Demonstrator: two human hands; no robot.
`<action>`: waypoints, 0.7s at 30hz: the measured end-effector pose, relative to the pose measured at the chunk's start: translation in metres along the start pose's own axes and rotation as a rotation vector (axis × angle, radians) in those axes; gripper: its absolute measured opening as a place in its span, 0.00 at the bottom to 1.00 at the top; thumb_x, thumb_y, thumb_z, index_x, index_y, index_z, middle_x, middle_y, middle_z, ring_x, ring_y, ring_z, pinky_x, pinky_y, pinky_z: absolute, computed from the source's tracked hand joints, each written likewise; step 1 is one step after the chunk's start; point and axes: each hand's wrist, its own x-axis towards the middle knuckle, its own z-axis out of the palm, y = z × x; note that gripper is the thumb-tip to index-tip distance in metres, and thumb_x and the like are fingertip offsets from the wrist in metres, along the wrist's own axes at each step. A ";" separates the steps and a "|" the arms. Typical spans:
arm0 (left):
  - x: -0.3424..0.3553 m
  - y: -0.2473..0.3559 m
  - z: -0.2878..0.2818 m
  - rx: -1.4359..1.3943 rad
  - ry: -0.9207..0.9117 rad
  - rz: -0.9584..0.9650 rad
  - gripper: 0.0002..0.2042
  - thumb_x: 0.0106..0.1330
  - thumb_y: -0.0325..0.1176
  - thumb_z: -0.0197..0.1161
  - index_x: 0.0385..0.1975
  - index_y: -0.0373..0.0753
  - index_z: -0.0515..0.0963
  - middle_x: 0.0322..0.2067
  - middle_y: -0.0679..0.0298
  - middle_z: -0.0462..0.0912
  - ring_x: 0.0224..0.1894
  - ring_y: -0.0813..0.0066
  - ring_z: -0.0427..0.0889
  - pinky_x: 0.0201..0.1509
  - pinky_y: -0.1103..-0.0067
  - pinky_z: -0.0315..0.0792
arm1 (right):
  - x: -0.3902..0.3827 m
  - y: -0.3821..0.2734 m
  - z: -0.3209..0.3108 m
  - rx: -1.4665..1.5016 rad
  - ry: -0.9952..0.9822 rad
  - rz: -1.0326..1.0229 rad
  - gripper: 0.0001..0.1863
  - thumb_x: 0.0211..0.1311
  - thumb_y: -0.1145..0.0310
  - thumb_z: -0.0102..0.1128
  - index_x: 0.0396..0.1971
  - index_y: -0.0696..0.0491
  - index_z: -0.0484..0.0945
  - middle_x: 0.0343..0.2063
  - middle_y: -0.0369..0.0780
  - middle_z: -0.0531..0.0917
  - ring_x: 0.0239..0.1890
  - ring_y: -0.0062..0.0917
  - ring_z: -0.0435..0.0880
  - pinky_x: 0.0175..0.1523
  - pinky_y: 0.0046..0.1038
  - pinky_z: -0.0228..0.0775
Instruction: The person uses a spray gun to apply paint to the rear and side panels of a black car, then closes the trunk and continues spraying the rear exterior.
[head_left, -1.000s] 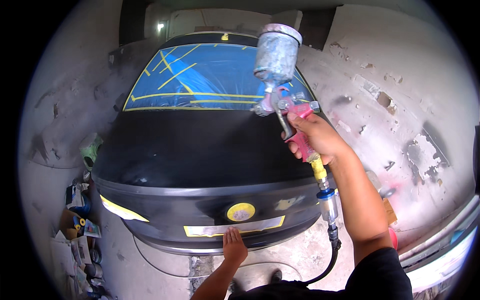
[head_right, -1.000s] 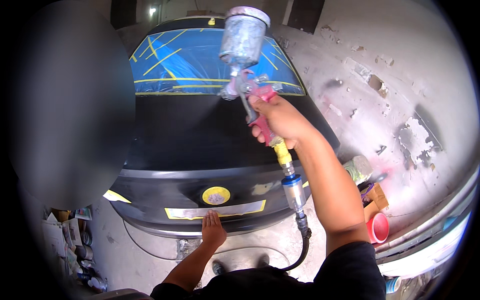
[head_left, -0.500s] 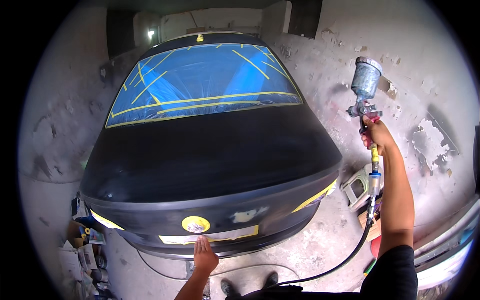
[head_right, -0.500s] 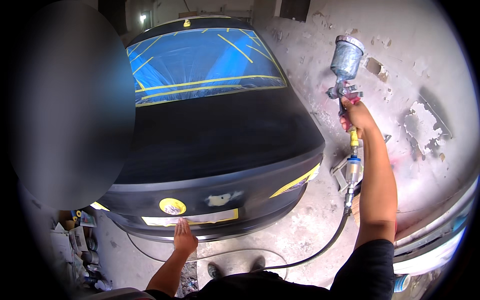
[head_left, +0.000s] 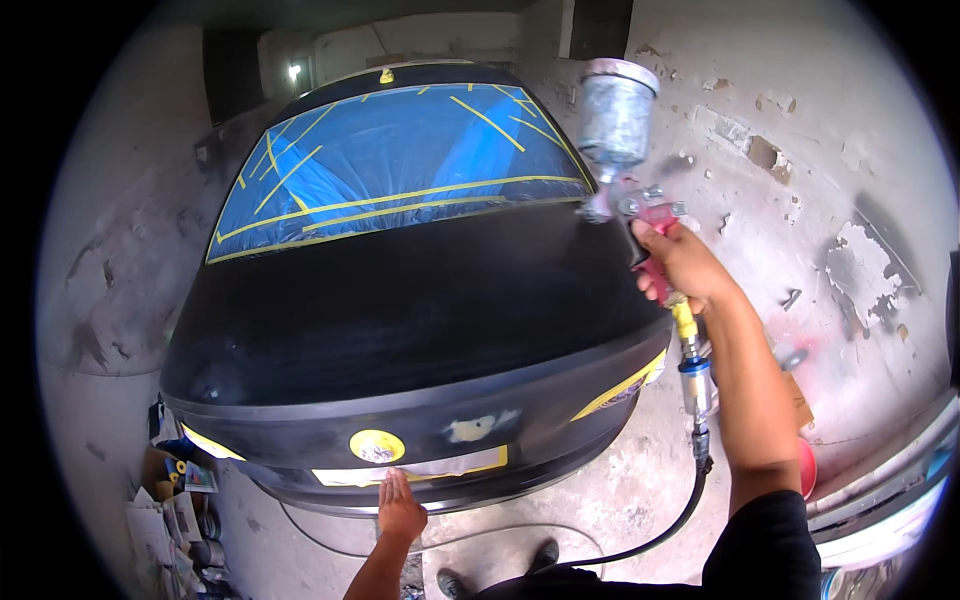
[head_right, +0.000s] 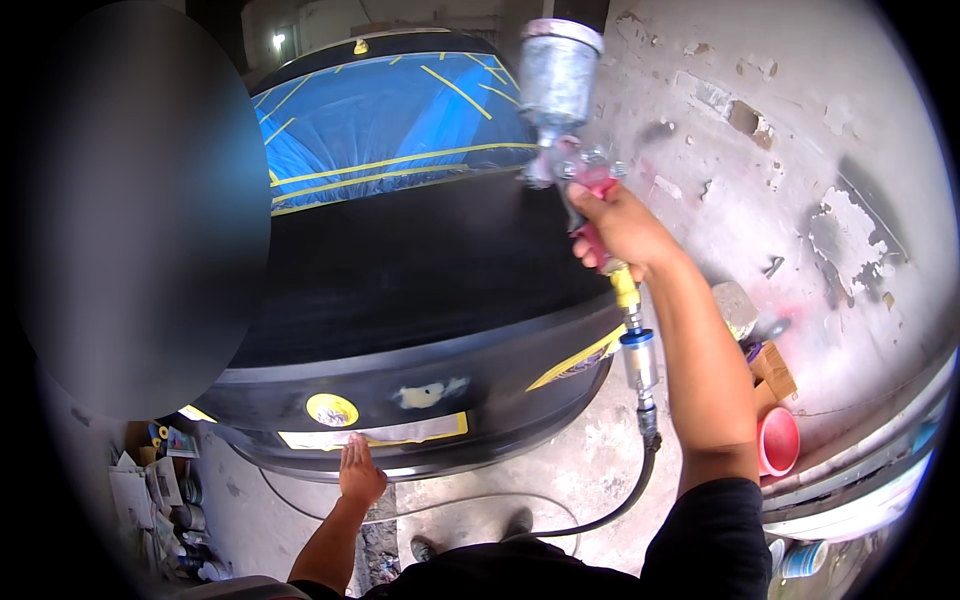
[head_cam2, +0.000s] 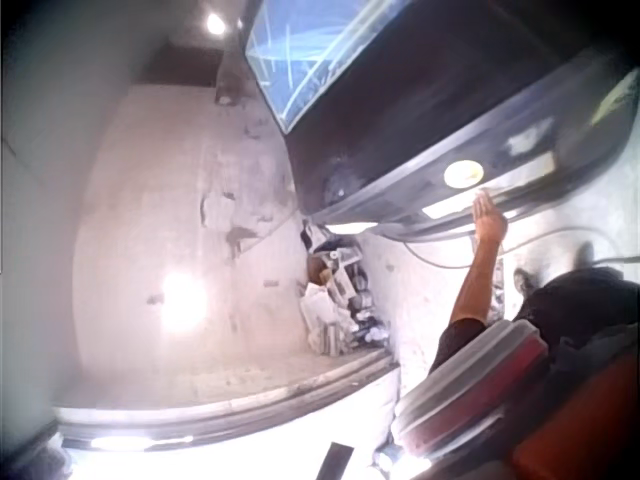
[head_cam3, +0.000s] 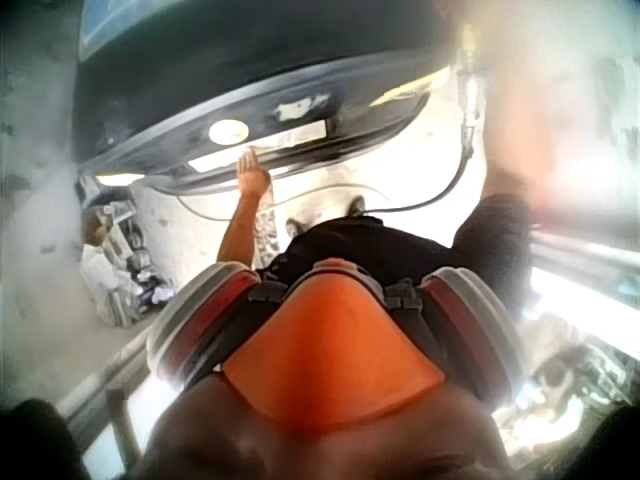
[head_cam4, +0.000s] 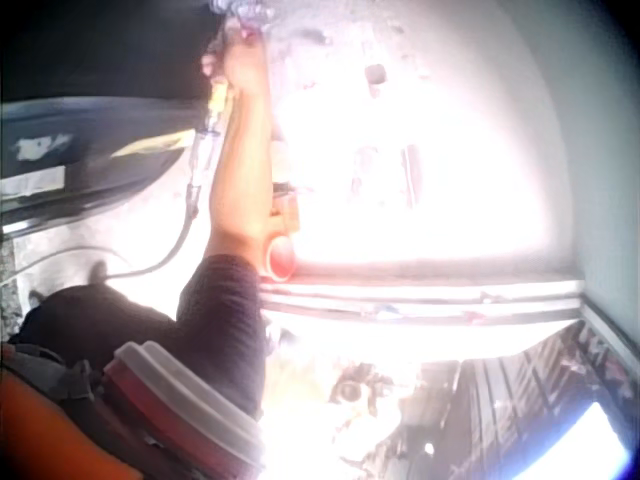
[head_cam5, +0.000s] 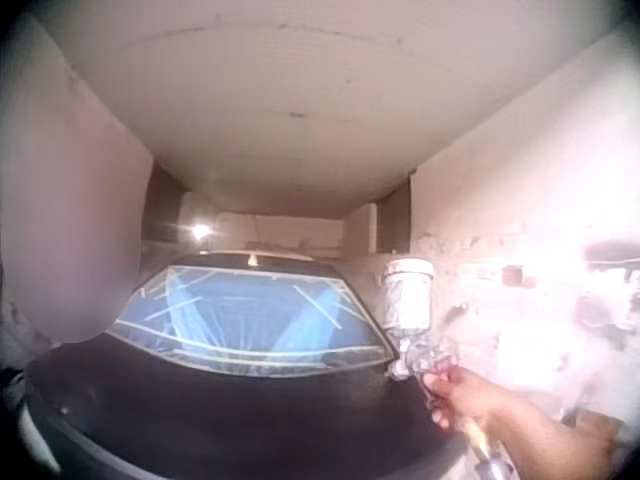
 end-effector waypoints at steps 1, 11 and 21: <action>0.001 0.001 0.000 0.003 0.000 0.008 0.38 0.48 0.30 0.56 0.60 0.22 0.51 0.61 0.37 0.56 0.65 0.47 0.56 0.70 0.65 0.47 | -0.008 -0.008 0.014 0.024 -0.082 -0.010 0.15 0.67 0.54 0.48 0.32 0.52 0.68 0.16 0.37 0.76 0.12 0.18 0.74 0.15 0.20 0.66; 0.003 0.006 0.000 0.008 -0.064 -0.015 0.39 0.49 0.32 0.56 0.61 0.22 0.48 0.62 0.37 0.52 0.67 0.49 0.51 0.71 0.65 0.42 | -0.017 0.004 0.009 0.200 -0.151 -0.022 0.18 0.66 0.54 0.48 0.33 0.56 0.73 0.20 0.37 0.78 0.13 0.19 0.75 0.16 0.19 0.66; 0.006 0.014 -0.008 -0.005 -0.127 -0.068 0.41 0.47 0.32 0.58 0.61 0.22 0.49 0.62 0.38 0.53 0.67 0.49 0.50 0.71 0.65 0.42 | 0.041 0.075 -0.172 0.021 0.394 0.066 0.16 0.66 0.55 0.49 0.29 0.53 0.66 0.12 0.36 0.71 0.09 0.20 0.70 0.13 0.22 0.64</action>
